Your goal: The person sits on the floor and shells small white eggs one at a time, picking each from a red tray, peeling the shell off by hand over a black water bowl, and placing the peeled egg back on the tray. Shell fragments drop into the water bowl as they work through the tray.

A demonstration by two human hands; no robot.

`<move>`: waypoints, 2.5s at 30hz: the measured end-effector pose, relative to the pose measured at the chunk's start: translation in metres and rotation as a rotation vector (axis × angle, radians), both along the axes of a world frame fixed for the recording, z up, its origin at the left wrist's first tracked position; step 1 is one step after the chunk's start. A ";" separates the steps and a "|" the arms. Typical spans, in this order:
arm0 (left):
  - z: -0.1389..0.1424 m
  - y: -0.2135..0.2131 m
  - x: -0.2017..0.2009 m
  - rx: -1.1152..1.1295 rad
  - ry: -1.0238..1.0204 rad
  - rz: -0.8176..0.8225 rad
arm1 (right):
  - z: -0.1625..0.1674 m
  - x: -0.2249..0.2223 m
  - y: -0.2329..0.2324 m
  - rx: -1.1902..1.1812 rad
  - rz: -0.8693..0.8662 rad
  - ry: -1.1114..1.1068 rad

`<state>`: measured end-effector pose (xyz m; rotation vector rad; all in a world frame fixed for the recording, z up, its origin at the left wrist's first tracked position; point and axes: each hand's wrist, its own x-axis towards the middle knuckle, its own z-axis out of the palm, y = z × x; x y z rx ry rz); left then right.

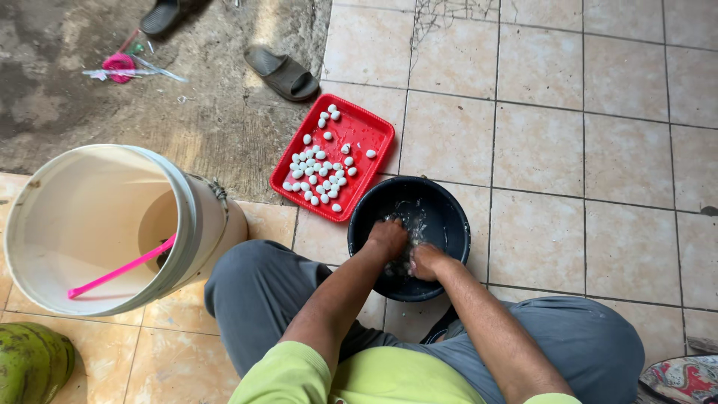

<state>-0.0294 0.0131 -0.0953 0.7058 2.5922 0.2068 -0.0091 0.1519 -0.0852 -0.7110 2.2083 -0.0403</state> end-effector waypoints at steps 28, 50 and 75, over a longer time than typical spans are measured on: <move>0.123 -0.016 0.102 0.839 0.088 0.109 | 0.042 0.059 -0.049 -0.648 -0.394 0.104; 0.124 -0.035 0.058 1.014 0.094 0.720 | 0.090 -0.024 0.019 -0.863 -0.832 -0.229; 0.098 -0.013 0.046 1.529 -0.177 0.693 | 0.155 -0.003 0.020 -0.971 -0.639 0.447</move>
